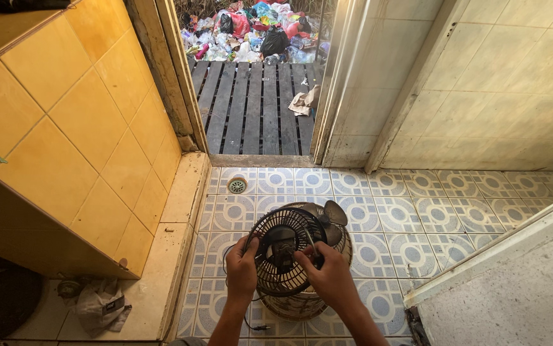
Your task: The person sits on the floor and disassembles a small electric fan, using a screwdriver to remove the front grille and set it aside, then detaches the metal stand frame and works on the fan body, handling the grille, blades and stand parts one at a time.
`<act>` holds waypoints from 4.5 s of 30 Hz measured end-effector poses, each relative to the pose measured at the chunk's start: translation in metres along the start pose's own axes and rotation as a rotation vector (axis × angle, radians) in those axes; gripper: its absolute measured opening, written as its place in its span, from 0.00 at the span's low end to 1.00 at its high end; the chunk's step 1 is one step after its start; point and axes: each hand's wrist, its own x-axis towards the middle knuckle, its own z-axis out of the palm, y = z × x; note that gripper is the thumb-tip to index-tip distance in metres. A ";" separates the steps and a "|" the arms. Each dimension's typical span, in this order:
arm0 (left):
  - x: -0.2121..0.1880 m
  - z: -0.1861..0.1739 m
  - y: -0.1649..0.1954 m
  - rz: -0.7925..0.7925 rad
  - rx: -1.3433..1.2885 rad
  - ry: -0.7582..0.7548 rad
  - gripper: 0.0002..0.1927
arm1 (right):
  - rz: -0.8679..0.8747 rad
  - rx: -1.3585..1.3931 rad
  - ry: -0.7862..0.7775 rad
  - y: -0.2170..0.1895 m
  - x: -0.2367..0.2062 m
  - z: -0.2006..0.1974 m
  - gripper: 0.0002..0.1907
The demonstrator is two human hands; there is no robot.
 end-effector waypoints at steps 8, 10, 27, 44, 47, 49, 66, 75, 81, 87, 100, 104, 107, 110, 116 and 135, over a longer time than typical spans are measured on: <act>-0.006 0.007 0.005 0.017 0.094 0.043 0.17 | -0.386 -0.044 0.118 -0.006 0.004 0.020 0.12; -0.007 0.010 0.006 0.011 0.121 0.050 0.17 | -0.373 -0.066 0.124 -0.004 0.004 0.023 0.10; -0.005 0.006 0.005 0.030 0.081 0.046 0.20 | -0.022 0.084 -0.052 0.018 -0.012 -0.022 0.19; -0.001 0.005 -0.008 0.038 0.025 0.031 0.19 | 0.100 0.148 -0.056 0.004 -0.008 -0.015 0.16; 0.000 0.005 -0.008 0.039 0.007 0.031 0.20 | 0.110 0.149 -0.065 0.006 -0.005 -0.014 0.17; 0.000 0.005 -0.008 0.038 -0.005 0.027 0.20 | 0.128 0.151 -0.070 0.009 -0.003 -0.013 0.17; -0.007 0.013 -0.001 0.138 0.156 0.038 0.20 | -0.248 -0.476 0.119 -0.002 0.002 -0.018 0.14; -0.007 0.010 0.002 0.114 0.151 0.070 0.20 | -0.300 -0.441 0.057 -0.004 0.011 -0.018 0.09; -0.002 0.007 -0.006 0.059 0.135 0.085 0.20 | -0.619 -0.400 0.180 -0.017 0.006 -0.020 0.14; -0.001 0.006 -0.008 0.051 0.058 0.085 0.20 | -0.236 -0.469 0.099 -0.024 0.009 -0.018 0.16; 0.002 0.005 -0.005 0.010 0.035 0.091 0.19 | -0.578 -0.446 0.212 -0.023 -0.001 -0.023 0.17; 0.003 0.005 -0.005 0.012 0.065 0.113 0.19 | -0.396 -0.392 0.134 -0.017 0.004 -0.020 0.18; 0.003 0.005 -0.006 0.024 0.074 0.118 0.19 | -0.239 -0.429 0.040 -0.012 0.007 -0.015 0.13; 0.003 0.006 -0.007 0.013 0.085 0.125 0.19 | -0.310 -0.494 0.048 -0.007 0.005 -0.016 0.11; 0.005 0.005 -0.003 -0.013 0.093 0.132 0.19 | -0.478 -0.646 0.184 -0.007 0.005 -0.017 0.10; 0.041 -0.054 -0.033 -0.218 -0.321 0.310 0.16 | -0.240 -0.084 0.322 0.059 0.001 0.021 0.15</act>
